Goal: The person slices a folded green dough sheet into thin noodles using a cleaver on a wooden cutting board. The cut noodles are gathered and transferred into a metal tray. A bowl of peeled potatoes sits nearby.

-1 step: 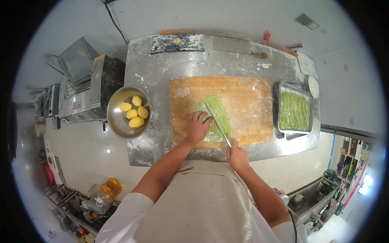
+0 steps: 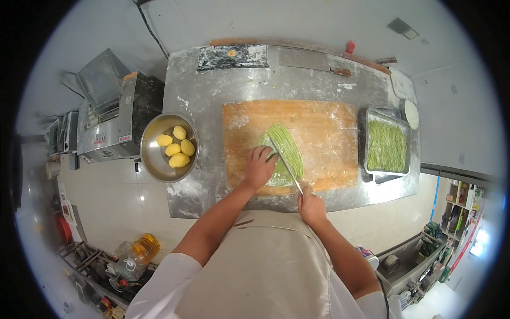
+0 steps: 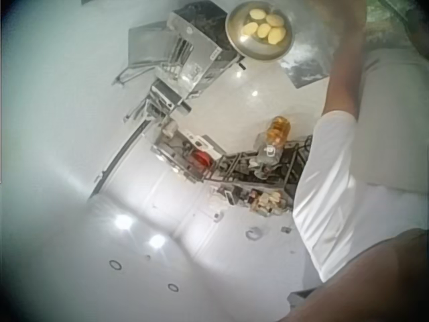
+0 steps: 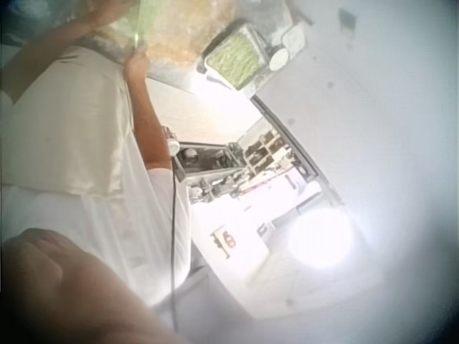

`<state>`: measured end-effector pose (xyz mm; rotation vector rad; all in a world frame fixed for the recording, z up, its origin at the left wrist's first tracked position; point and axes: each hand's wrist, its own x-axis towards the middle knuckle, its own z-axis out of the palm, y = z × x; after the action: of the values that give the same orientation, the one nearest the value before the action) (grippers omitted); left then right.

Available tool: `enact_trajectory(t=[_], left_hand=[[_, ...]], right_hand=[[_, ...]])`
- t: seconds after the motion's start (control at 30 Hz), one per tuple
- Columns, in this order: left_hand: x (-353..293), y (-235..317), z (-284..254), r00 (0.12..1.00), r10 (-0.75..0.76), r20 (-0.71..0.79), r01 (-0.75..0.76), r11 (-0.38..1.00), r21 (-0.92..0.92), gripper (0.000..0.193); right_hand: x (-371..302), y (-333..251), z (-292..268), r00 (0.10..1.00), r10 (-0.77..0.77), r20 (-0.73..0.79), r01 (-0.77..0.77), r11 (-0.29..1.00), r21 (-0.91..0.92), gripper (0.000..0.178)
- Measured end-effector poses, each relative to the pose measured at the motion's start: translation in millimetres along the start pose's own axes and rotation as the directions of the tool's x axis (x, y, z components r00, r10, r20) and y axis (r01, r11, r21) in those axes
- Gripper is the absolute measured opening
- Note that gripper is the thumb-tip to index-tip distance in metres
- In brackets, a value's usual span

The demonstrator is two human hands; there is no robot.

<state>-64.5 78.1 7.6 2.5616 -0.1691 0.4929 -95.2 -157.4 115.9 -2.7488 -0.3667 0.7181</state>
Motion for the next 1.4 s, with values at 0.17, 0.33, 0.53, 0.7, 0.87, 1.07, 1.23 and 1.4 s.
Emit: enact_trajectory(t=[0.17,0.33,0.53,0.7,0.87,1.07,1.23,1.4], left_hand=[[-1,-3,3,0.999,0.029,0.017,-0.029,0.999,-0.025,0.037],[-2,-3,4,1.000,0.020,0.006,-0.019,0.999,-0.034,0.038],[1,-2,0,1.000,0.003,0.027,-0.002,1.000,-0.024,0.031],[1,-3,0,1.000,-0.006,0.029,0.007,1.000,-0.023,0.028],[-2,-5,9,1.000,-0.008,0.018,0.008,1.000,-0.017,0.030],[-1,-4,11,1.000,-0.012,-0.011,0.011,1.000,-0.013,0.031],[-2,-3,6,1.000,-0.015,0.017,0.015,1.000,-0.001,0.031],[-2,-3,1,0.999,-0.017,0.052,0.018,0.999,-0.027,0.031]], right_hand=[[8,9,26,0.996,-0.009,-0.093,0.012,0.999,0.030,0.019],[17,10,14,0.990,-0.057,-0.132,0.066,0.996,0.060,0.018],[14,-6,-1,0.996,-0.059,-0.070,0.062,0.997,0.049,0.018],[17,-8,1,1.000,-0.009,-0.003,0.009,0.999,0.034,0.019],[41,-16,11,1.000,-0.025,-0.014,0.026,0.999,0.022,0.020],[54,-18,19,0.991,-0.066,-0.120,0.067,0.998,0.009,0.019],[30,-17,-4,0.997,-0.069,-0.038,0.069,0.998,0.004,0.021],[4,2,13,1.000,-0.007,-0.018,0.008,1.000,0.020,0.022]])
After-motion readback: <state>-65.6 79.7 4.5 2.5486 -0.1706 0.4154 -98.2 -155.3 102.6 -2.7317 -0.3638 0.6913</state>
